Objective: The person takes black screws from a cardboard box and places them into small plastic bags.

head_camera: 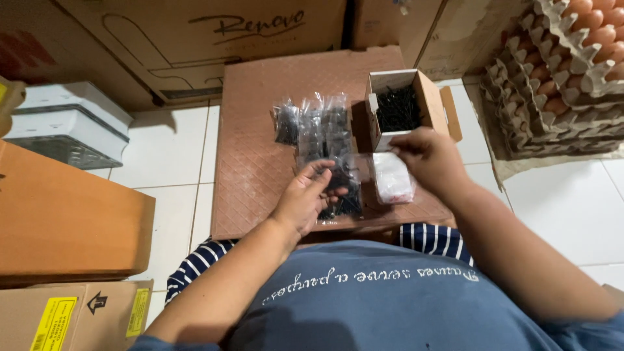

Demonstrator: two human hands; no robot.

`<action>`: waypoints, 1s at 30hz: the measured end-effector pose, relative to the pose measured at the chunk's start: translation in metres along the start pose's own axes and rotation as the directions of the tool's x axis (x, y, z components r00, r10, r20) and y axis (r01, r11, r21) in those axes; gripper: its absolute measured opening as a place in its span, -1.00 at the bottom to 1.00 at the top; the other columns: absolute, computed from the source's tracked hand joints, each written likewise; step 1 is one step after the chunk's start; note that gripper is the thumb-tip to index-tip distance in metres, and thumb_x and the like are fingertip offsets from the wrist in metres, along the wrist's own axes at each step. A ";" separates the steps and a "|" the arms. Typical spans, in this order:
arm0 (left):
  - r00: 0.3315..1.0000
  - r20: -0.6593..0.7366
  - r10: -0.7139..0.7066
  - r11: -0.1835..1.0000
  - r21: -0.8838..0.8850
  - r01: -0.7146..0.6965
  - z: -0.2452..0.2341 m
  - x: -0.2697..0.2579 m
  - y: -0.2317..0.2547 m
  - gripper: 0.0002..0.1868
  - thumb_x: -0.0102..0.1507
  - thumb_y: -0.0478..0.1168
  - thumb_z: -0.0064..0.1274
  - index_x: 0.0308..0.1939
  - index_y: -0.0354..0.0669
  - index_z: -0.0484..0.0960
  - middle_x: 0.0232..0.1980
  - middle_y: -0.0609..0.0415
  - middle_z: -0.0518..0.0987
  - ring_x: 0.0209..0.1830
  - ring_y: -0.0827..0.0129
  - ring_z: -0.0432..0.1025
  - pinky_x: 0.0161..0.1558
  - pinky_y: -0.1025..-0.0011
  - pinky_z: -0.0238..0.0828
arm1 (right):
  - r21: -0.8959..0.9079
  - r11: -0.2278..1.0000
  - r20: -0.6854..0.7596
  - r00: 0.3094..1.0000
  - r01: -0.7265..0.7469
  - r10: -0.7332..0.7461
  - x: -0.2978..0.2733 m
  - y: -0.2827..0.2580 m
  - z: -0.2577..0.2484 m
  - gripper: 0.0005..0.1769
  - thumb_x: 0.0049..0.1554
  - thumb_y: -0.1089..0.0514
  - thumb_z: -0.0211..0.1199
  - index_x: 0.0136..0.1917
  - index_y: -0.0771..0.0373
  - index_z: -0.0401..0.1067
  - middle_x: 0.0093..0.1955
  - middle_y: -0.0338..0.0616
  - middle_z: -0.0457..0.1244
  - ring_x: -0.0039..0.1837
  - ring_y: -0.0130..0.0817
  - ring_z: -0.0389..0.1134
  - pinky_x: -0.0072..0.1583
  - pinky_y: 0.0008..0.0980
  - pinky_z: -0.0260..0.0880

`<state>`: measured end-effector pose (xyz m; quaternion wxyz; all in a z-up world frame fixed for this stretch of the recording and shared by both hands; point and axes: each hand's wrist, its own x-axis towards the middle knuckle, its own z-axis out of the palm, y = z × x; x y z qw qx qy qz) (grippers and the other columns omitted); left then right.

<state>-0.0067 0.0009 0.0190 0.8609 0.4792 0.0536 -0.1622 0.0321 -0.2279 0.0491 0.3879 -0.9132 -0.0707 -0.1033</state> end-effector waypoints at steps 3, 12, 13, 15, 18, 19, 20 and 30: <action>1.000 -0.013 0.007 1.000 -0.007 -0.007 -0.006 0.004 -0.001 -0.80 0.19 -0.19 -0.07 -0.09 0.04 0.43 -0.21 0.05 0.55 -0.41 0.31 0.51 -0.45 0.64 0.46 | -0.062 0.988 0.021 0.989 -0.142 0.143 -0.004 0.019 0.001 -0.77 -0.12 0.14 0.28 -0.12 -0.03 0.49 -0.21 -0.24 0.31 -0.01 -0.21 0.31 0.03 -0.29 0.24; 1.000 -0.029 0.004 1.000 -0.013 -0.005 -0.010 0.014 -0.003 -0.79 0.18 -0.18 -0.04 -0.10 0.01 0.44 -0.22 0.05 0.54 -0.41 0.27 0.50 -0.45 0.62 0.48 | -0.312 0.949 0.563 0.812 0.033 0.157 -0.041 0.016 0.050 -0.74 -0.17 0.01 0.27 -0.16 0.05 0.49 -0.24 -0.19 0.35 -0.08 -0.20 0.37 -0.02 -0.28 0.36; 0.999 -0.032 0.000 1.000 -0.015 0.000 -0.010 0.015 -0.004 -0.79 0.18 -0.18 -0.04 -0.10 0.01 0.44 -0.22 0.05 0.54 -0.41 0.27 0.50 -0.45 0.62 0.48 | -0.312 0.950 0.566 0.809 0.031 0.160 -0.041 0.016 0.053 -0.74 -0.17 0.01 0.27 -0.16 0.05 0.49 -0.24 -0.19 0.35 -0.08 -0.20 0.37 -0.02 -0.28 0.36; 1.000 -0.027 0.005 1.000 -0.009 -0.005 -0.012 0.017 -0.006 -0.78 0.17 -0.18 -0.04 -0.09 0.00 0.45 -0.25 0.05 0.54 -0.41 0.26 0.51 -0.44 0.60 0.48 | -0.362 0.931 0.599 0.777 0.051 0.191 -0.041 0.015 0.059 -0.69 -0.13 -0.10 0.23 -0.11 -0.01 0.46 -0.19 -0.26 0.33 -0.03 -0.26 0.35 0.02 -0.29 0.35; 1.000 -0.023 -0.001 1.000 -0.016 0.001 -0.015 0.015 -0.007 -0.77 0.18 -0.19 -0.04 -0.08 -0.01 0.44 -0.26 0.06 0.53 -0.41 0.26 0.51 -0.44 0.61 0.49 | -0.471 0.876 0.596 0.769 0.102 0.231 -0.042 0.015 0.073 -0.69 -0.12 -0.06 0.20 -0.08 -0.02 0.44 -0.18 -0.25 0.33 -0.03 -0.24 0.35 -0.01 -0.26 0.39; 1.000 -0.024 0.003 1.000 -0.015 -0.004 -0.014 0.015 -0.005 -0.77 0.18 -0.19 -0.04 -0.08 -0.01 0.44 -0.26 0.06 0.53 -0.41 0.26 0.51 -0.44 0.61 0.49 | -0.470 0.876 0.596 0.771 0.105 0.227 -0.041 0.023 0.079 -0.69 -0.12 -0.06 0.20 -0.08 -0.02 0.44 -0.18 -0.25 0.33 -0.03 -0.24 0.35 -0.01 -0.26 0.39; 1.000 -0.020 0.002 1.000 -0.016 -0.002 -0.014 0.014 -0.002 -0.77 0.18 -0.19 -0.04 -0.08 0.00 0.44 -0.26 0.06 0.53 -0.41 0.26 0.50 -0.44 0.61 0.49 | -0.506 0.852 0.598 0.766 0.133 0.236 -0.040 0.030 0.085 -0.71 -0.11 -0.01 0.19 -0.08 -0.02 0.45 -0.19 -0.26 0.33 -0.05 -0.25 0.36 -0.02 -0.28 0.40; 1.000 0.014 0.014 1.000 -0.013 -0.013 -0.008 0.006 0.004 -0.78 0.18 -0.19 -0.05 -0.09 0.01 0.44 -0.25 0.04 0.55 -0.41 0.27 0.51 -0.45 0.62 0.47 | -0.264 0.962 0.356 0.919 -0.075 0.169 -0.030 0.001 0.029 -0.76 -0.19 0.12 0.24 -0.17 0.05 0.49 -0.26 -0.24 0.35 -0.06 -0.23 0.36 0.00 -0.28 0.33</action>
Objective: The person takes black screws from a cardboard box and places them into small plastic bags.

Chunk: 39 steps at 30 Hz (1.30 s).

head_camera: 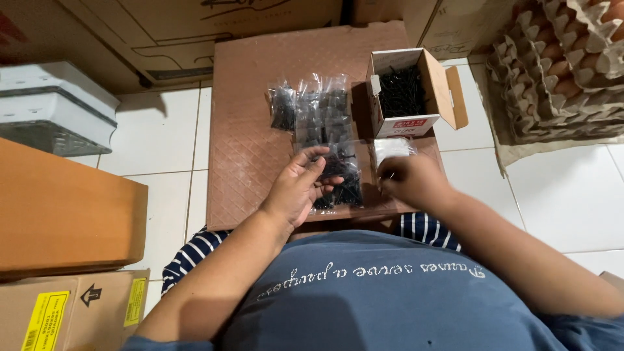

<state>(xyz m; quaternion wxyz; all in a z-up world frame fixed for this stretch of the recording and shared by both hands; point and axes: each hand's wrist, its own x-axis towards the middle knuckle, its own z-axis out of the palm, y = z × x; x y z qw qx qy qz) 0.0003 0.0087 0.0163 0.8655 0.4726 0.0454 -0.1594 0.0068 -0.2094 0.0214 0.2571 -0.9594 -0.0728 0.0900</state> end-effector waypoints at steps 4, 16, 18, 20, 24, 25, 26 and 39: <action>1.000 0.019 0.011 1.000 -0.006 -0.011 0.000 0.002 -0.004 -0.78 0.17 -0.18 -0.04 -0.09 0.02 0.44 -0.24 0.04 0.55 -0.40 0.27 0.51 -0.45 0.62 0.47 | 0.525 0.848 -0.162 0.987 0.070 0.019 -0.010 -0.011 -0.042 -0.79 -0.17 0.34 0.20 -0.20 0.19 0.46 -0.33 -0.11 0.30 -0.17 -0.35 0.33 0.01 -0.38 0.29; 0.998 0.060 -0.024 0.999 0.025 0.022 0.015 -0.009 -0.003 -0.78 0.17 -0.18 -0.04 -0.10 0.01 0.44 -0.25 0.00 0.55 -0.41 0.27 0.51 -0.47 0.63 0.46 | 0.597 0.672 -0.508 0.855 0.438 -0.106 -0.018 -0.030 -0.016 -0.80 -0.18 0.31 0.39 -0.25 0.27 0.44 -0.09 -0.17 0.15 -0.02 -0.43 0.22 0.00 -0.57 0.24; 0.996 0.081 -0.027 0.999 0.021 0.026 0.014 -0.007 -0.007 -0.78 0.18 -0.18 -0.04 -0.09 0.01 0.45 -0.24 -0.01 0.55 -0.41 0.26 0.51 -0.47 0.63 0.47 | 0.573 0.707 -0.495 0.863 0.414 -0.103 -0.020 -0.036 -0.013 -0.80 -0.21 0.28 0.41 -0.27 0.23 0.45 -0.09 -0.21 0.14 -0.04 -0.47 0.21 0.01 -0.58 0.23; 0.996 0.086 -0.031 0.999 0.018 0.030 0.014 -0.008 -0.009 -0.78 0.18 -0.18 -0.05 -0.09 0.01 0.45 -0.24 -0.02 0.55 -0.41 0.26 0.51 -0.48 0.63 0.47 | 0.603 0.695 -0.466 0.880 0.392 -0.091 -0.020 -0.040 -0.012 -0.80 -0.21 0.29 0.40 -0.27 0.24 0.46 -0.09 -0.20 0.15 -0.04 -0.47 0.21 0.01 -0.59 0.23; 0.995 0.088 -0.042 0.999 0.036 0.039 0.017 -0.011 -0.006 -0.78 0.18 -0.17 -0.05 -0.09 0.00 0.44 -0.27 0.03 0.54 -0.41 0.28 0.51 -0.47 0.64 0.46 | 0.637 0.701 -0.404 0.913 0.320 -0.049 -0.022 -0.046 -0.013 -0.80 -0.24 0.28 0.42 -0.29 0.21 0.48 -0.11 -0.18 0.19 -0.06 -0.46 0.24 0.01 -0.55 0.23; 0.995 0.088 -0.044 0.999 0.036 0.041 0.017 -0.013 -0.004 -0.78 0.18 -0.17 -0.05 -0.09 0.00 0.44 -0.27 0.03 0.54 -0.41 0.28 0.51 -0.47 0.64 0.46 | 0.638 0.702 -0.403 0.914 0.318 -0.047 -0.022 -0.044 -0.012 -0.80 -0.24 0.28 0.42 -0.29 0.21 0.48 -0.11 -0.18 0.19 -0.06 -0.46 0.24 0.01 -0.55 0.23; 0.995 0.093 -0.046 0.998 0.042 0.043 0.018 -0.015 -0.003 -0.77 0.18 -0.17 -0.06 -0.08 -0.01 0.43 -0.28 0.04 0.53 -0.41 0.28 0.51 -0.46 0.64 0.46 | 0.640 0.703 -0.393 0.918 0.310 -0.047 -0.022 -0.043 -0.011 -0.80 -0.25 0.27 0.43 -0.30 0.21 0.48 -0.14 -0.17 0.19 -0.07 -0.45 0.24 0.00 -0.54 0.23; 0.994 0.100 -0.052 0.994 0.101 0.042 0.014 -0.013 -0.002 -0.77 0.18 -0.18 -0.05 -0.08 -0.01 0.44 -0.29 0.06 0.54 -0.42 0.28 0.51 -0.47 0.65 0.44 | 0.469 0.854 -0.245 0.962 0.226 -0.121 -0.026 -0.036 -0.027 -0.81 -0.23 0.29 0.37 -0.25 0.20 0.53 -0.28 -0.04 0.33 -0.21 -0.27 0.35 -0.10 -0.40 0.31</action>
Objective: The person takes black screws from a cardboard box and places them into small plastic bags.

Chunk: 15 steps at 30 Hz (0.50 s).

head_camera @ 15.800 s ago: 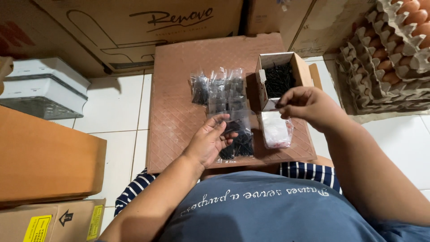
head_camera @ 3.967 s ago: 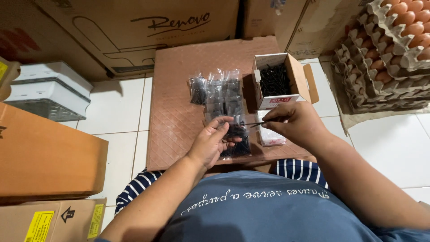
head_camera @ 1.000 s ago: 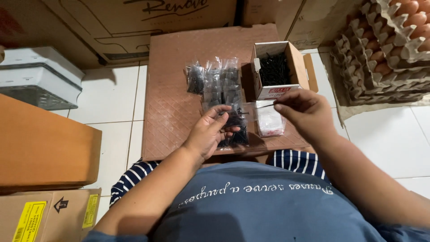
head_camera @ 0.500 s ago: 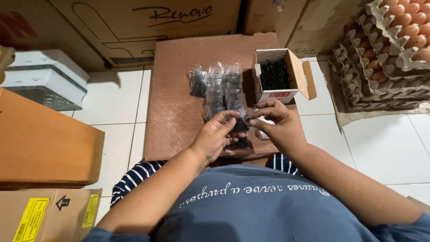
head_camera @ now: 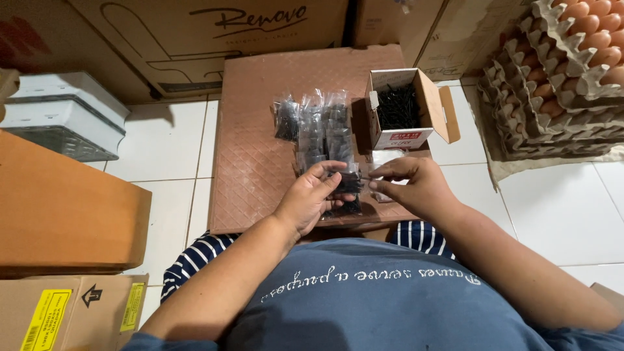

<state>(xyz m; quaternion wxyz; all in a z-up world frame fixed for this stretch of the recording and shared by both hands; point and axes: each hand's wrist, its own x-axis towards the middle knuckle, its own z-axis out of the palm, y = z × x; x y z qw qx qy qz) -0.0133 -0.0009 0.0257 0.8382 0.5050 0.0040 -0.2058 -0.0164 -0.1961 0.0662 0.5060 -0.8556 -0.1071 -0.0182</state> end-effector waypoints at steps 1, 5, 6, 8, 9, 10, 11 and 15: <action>1.000 0.000 -0.002 1.000 0.000 0.002 -0.001 0.001 -0.001 -0.77 0.18 -0.18 -0.05 -0.08 -0.01 0.44 -0.29 0.06 0.54 -0.42 0.28 0.51 -0.47 0.65 0.44 | 0.001 1.000 0.000 1.000 -0.002 0.002 0.001 -0.003 0.000 -0.81 -0.23 0.29 0.37 -0.25 0.20 0.53 -0.28 -0.04 0.33 -0.21 -0.27 0.35 -0.10 -0.40 0.31; 1.000 0.008 0.004 1.000 0.001 -0.004 -0.002 0.003 -0.001 -0.77 0.18 -0.17 -0.04 -0.08 -0.02 0.44 -0.27 0.06 0.55 -0.42 0.28 0.51 -0.47 0.65 0.44 | -0.071 0.994 -0.030 0.996 0.084 -0.086 0.003 -0.007 -0.006 -0.85 -0.20 0.26 0.35 -0.27 0.19 0.52 -0.23 -0.09 0.33 -0.16 -0.23 0.36 -0.07 -0.34 0.30; 1.000 0.006 0.005 1.000 -0.007 -0.005 -0.002 0.002 -0.001 -0.76 0.18 -0.17 -0.05 -0.08 -0.04 0.43 -0.27 0.05 0.55 -0.41 0.27 0.51 -0.47 0.65 0.44 | -0.086 0.992 -0.037 0.995 0.094 -0.098 0.003 -0.007 -0.009 -0.85 -0.19 0.26 0.35 -0.26 0.18 0.51 -0.20 -0.10 0.33 -0.13 -0.20 0.35 -0.04 -0.32 0.30; 1.000 0.012 0.005 1.000 -0.009 -0.005 -0.003 0.003 0.000 -0.76 0.18 -0.17 -0.05 -0.07 -0.03 0.43 -0.25 0.05 0.55 -0.41 0.27 0.51 -0.48 0.65 0.43 | -0.055 0.993 -0.031 0.994 0.107 -0.109 0.005 -0.005 -0.013 -0.84 -0.20 0.29 0.34 -0.26 0.20 0.51 -0.19 -0.07 0.32 -0.12 -0.17 0.34 -0.03 -0.29 0.28; 1.000 0.020 0.004 1.000 -0.012 -0.004 -0.003 0.003 0.000 -0.76 0.18 -0.18 -0.06 -0.07 -0.03 0.43 -0.23 0.06 0.55 -0.41 0.27 0.51 -0.48 0.66 0.43 | -0.026 0.993 -0.026 0.993 0.118 -0.119 0.006 -0.005 -0.015 -0.83 -0.20 0.31 0.34 -0.26 0.21 0.52 -0.18 -0.05 0.31 -0.11 -0.13 0.33 -0.02 -0.27 0.26; 1.000 0.020 0.005 1.000 -0.011 -0.005 -0.003 0.003 -0.001 -0.76 0.18 -0.18 -0.06 -0.07 -0.03 0.43 -0.23 0.06 0.55 -0.41 0.27 0.51 -0.48 0.66 0.43 | -0.025 0.993 -0.026 0.992 0.120 -0.120 0.006 -0.003 -0.011 -0.83 -0.20 0.31 0.34 -0.26 0.21 0.52 -0.18 -0.05 0.31 -0.11 -0.13 0.33 -0.02 -0.27 0.26; 0.999 0.032 -0.004 1.000 -0.010 0.004 -0.002 0.004 -0.003 -0.76 0.18 -0.18 -0.05 -0.07 -0.04 0.43 -0.22 0.05 0.55 -0.41 0.27 0.51 -0.48 0.66 0.43 | -0.027 0.990 -0.032 0.990 0.137 -0.138 0.006 -0.002 -0.007 -0.84 -0.22 0.30 0.36 -0.29 0.19 0.52 -0.19 -0.08 0.32 -0.11 -0.16 0.33 -0.02 -0.29 0.27; 0.998 0.058 -0.019 1.000 0.004 0.019 0.001 0.003 -0.003 -0.78 0.18 -0.19 -0.05 -0.09 -0.05 0.45 -0.22 0.06 0.56 -0.43 0.28 0.51 -0.50 0.67 0.44 | -0.009 0.984 -0.068 0.982 0.178 -0.178 0.007 0.003 0.005 -0.85 -0.24 0.26 0.39 -0.32 0.12 0.52 -0.21 -0.18 0.32 -0.11 -0.27 0.34 -0.02 -0.34 0.29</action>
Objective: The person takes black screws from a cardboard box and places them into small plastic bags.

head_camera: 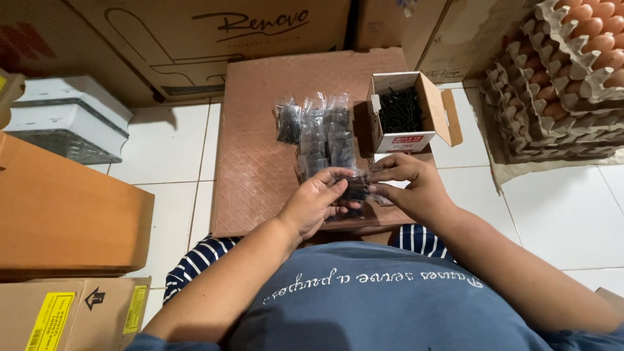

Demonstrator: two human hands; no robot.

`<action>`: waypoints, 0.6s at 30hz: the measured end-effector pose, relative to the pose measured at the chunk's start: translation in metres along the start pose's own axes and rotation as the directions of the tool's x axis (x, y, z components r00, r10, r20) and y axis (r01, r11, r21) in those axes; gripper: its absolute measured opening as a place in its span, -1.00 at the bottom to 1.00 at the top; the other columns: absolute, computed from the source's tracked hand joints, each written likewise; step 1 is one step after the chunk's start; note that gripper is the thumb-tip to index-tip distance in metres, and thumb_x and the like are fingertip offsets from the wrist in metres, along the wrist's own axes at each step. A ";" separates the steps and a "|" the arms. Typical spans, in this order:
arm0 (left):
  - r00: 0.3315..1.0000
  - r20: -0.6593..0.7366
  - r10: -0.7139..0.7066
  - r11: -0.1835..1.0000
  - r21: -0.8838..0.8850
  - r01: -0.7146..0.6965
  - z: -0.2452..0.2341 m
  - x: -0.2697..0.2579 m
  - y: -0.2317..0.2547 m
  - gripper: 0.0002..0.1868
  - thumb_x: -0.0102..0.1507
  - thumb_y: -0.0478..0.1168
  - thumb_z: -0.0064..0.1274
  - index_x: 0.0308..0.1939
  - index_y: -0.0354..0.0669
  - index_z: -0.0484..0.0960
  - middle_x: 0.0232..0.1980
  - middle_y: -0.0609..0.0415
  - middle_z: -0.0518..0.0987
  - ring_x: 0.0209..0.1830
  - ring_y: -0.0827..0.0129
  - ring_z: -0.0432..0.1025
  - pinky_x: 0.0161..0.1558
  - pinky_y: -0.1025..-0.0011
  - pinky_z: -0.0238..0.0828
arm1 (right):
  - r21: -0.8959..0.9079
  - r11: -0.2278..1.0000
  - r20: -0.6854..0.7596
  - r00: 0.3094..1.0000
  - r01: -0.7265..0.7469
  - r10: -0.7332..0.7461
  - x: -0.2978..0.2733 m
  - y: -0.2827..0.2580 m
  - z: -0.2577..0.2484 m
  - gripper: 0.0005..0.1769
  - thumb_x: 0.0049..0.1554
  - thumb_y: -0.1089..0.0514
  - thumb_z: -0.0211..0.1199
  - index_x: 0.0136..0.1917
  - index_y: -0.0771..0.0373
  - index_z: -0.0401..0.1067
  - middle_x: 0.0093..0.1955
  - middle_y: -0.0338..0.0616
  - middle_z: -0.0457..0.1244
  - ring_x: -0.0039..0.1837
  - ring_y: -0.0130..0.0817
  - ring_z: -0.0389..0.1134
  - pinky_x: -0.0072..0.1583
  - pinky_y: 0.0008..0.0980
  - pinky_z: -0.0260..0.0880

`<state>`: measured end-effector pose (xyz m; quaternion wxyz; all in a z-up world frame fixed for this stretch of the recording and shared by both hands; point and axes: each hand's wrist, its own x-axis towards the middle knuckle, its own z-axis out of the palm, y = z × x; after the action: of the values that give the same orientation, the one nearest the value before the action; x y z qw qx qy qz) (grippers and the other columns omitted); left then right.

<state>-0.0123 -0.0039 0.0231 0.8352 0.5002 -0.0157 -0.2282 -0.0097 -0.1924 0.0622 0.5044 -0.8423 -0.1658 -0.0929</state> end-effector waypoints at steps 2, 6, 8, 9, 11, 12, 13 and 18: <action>1.000 0.003 -0.001 1.000 -0.006 0.001 -0.004 0.004 -0.004 -0.77 0.18 -0.19 -0.05 -0.08 -0.06 0.44 -0.21 0.05 0.55 -0.42 0.27 0.51 -0.50 0.66 0.44 | 0.000 1.000 -0.022 1.000 0.014 -0.014 0.000 -0.003 0.000 -0.86 -0.21 0.25 0.39 -0.30 0.10 0.52 -0.22 -0.20 0.31 -0.12 -0.29 0.34 -0.02 -0.36 0.29; 1.000 0.004 -0.010 1.000 -0.003 0.010 -0.004 0.004 -0.005 -0.77 0.19 -0.20 -0.06 -0.08 -0.04 0.45 -0.17 0.05 0.55 -0.41 0.26 0.51 -0.49 0.66 0.44 | -0.011 0.998 -0.041 0.997 0.069 -0.069 0.002 -0.006 0.001 -0.85 -0.22 0.26 0.39 -0.30 0.13 0.53 -0.25 -0.12 0.31 -0.16 -0.21 0.35 -0.07 -0.34 0.30; 1.000 -0.003 -0.020 1.000 0.003 0.020 -0.005 0.004 -0.007 -0.77 0.18 -0.20 -0.05 -0.08 -0.05 0.45 -0.18 0.04 0.55 -0.42 0.26 0.51 -0.49 0.67 0.44 | 0.003 0.999 -0.043 0.998 0.050 -0.050 -0.002 -0.005 0.003 -0.84 -0.24 0.26 0.40 -0.31 0.14 0.53 -0.27 -0.12 0.31 -0.18 -0.22 0.35 -0.08 -0.34 0.31; 1.000 -0.008 -0.025 1.000 0.011 0.025 -0.006 0.004 -0.007 -0.77 0.18 -0.19 -0.05 -0.09 -0.05 0.45 -0.19 0.03 0.55 -0.42 0.27 0.51 -0.50 0.68 0.43 | 0.015 0.999 -0.046 0.998 0.036 -0.035 -0.003 -0.004 0.004 -0.82 -0.27 0.26 0.41 -0.32 0.15 0.53 -0.29 -0.11 0.31 -0.20 -0.23 0.35 -0.10 -0.34 0.31; 1.000 -0.018 -0.025 1.000 0.008 0.025 -0.007 0.007 -0.009 -0.77 0.18 -0.19 -0.06 -0.08 -0.05 0.45 -0.18 0.03 0.55 -0.42 0.27 0.51 -0.50 0.67 0.43 | 0.027 0.999 -0.051 0.999 0.019 -0.017 -0.002 -0.008 0.002 -0.81 -0.27 0.27 0.40 -0.30 0.17 0.52 -0.31 -0.09 0.31 -0.22 -0.24 0.34 -0.12 -0.33 0.31; 0.999 -0.031 -0.026 1.000 0.002 0.026 -0.008 0.008 -0.010 -0.78 0.18 -0.19 -0.06 -0.08 -0.04 0.45 -0.18 0.04 0.55 -0.42 0.27 0.51 -0.49 0.67 0.44 | 0.040 0.999 -0.052 0.999 0.001 0.001 -0.001 -0.010 0.002 -0.79 -0.27 0.28 0.40 -0.28 0.19 0.52 -0.33 -0.07 0.31 -0.24 -0.25 0.34 -0.13 -0.33 0.31; 0.999 -0.030 -0.027 1.000 0.003 0.027 -0.009 0.007 -0.007 -0.78 0.18 -0.19 -0.06 -0.08 -0.04 0.45 -0.18 0.04 0.55 -0.42 0.27 0.51 -0.49 0.67 0.44 | 0.040 0.999 -0.053 0.999 0.000 0.002 0.000 -0.004 0.002 -0.79 -0.27 0.28 0.40 -0.28 0.19 0.52 -0.33 -0.07 0.31 -0.24 -0.25 0.34 -0.13 -0.33 0.31; 0.995 -0.098 -0.024 0.999 -0.037 0.021 -0.013 0.008 -0.003 -0.74 0.18 -0.18 -0.06 -0.05 -0.02 0.43 -0.25 -0.01 0.55 -0.41 0.24 0.51 -0.48 0.63 0.45 | 0.083 0.993 -0.064 0.994 -0.084 0.089 0.004 0.006 0.002 -0.83 -0.19 0.36 0.32 -0.28 0.17 0.53 -0.34 -0.11 0.32 -0.25 -0.34 0.34 -0.15 -0.43 0.32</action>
<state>-0.0031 0.0027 0.0130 0.8412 0.4959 0.0352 -0.2127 -0.0042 -0.1929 0.0578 0.5465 -0.8243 -0.1157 -0.0927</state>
